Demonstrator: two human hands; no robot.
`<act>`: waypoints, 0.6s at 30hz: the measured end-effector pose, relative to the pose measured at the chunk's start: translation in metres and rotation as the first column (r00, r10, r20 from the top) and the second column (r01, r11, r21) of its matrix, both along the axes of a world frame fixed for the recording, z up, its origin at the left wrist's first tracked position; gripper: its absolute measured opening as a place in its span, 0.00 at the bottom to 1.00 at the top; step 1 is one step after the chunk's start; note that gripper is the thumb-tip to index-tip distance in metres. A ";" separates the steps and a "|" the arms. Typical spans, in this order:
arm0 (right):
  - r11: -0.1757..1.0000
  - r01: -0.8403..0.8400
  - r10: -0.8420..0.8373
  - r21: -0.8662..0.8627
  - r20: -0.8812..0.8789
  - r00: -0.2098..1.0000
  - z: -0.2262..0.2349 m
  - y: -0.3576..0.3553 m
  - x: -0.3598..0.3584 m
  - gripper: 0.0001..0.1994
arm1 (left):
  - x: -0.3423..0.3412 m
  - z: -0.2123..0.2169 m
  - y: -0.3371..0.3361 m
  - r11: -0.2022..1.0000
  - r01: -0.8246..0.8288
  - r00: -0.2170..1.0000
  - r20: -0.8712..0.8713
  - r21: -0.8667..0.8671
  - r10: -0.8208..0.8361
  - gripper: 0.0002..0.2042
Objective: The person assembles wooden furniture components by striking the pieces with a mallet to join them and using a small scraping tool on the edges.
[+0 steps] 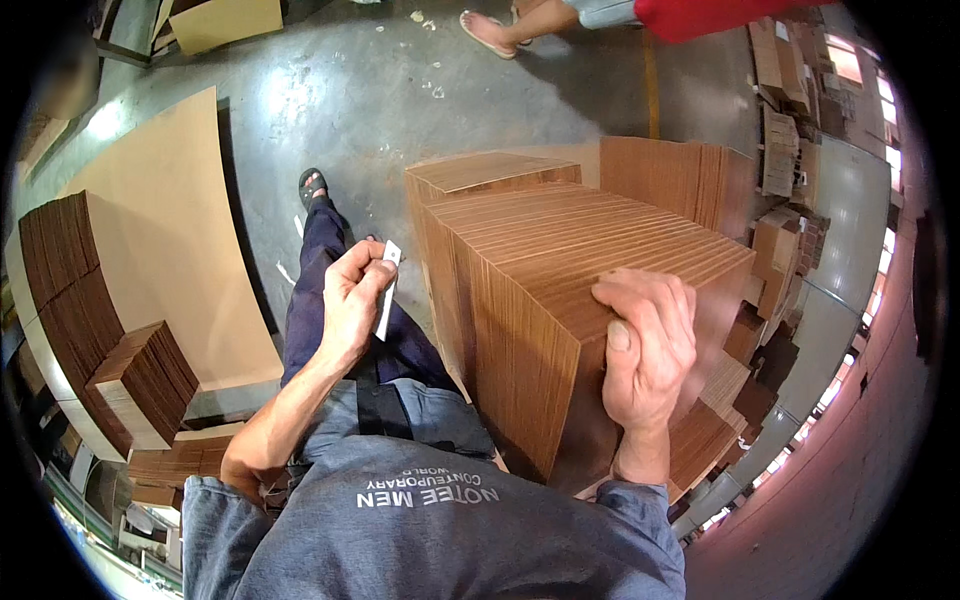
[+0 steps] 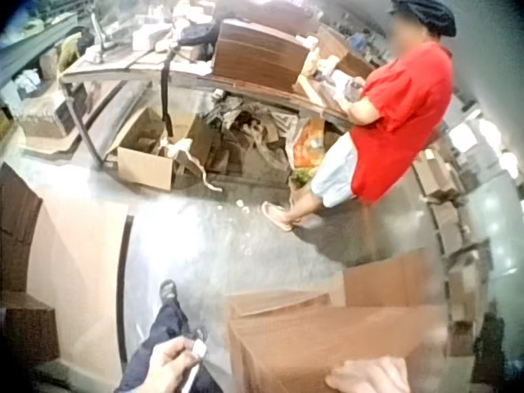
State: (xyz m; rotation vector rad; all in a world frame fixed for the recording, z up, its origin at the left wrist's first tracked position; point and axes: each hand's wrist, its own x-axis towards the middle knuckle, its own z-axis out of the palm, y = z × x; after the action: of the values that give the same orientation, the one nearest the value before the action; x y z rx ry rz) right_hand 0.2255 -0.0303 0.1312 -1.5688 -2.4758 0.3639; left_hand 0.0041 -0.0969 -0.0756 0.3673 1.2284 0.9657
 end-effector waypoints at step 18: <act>0.999 -0.019 0.016 -0.033 -0.067 0.998 0.001 0.006 0.007 0.11 | 0.027 0.081 0.051 0.960 0.228 0.969 0.055 0.163 -0.239 0.10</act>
State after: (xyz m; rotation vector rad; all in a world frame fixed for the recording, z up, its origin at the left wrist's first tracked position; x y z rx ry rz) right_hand 0.2323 -0.0247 0.1325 -1.5225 -2.4469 0.4549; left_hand 0.0316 -0.0463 0.0058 0.5813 1.0188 0.8642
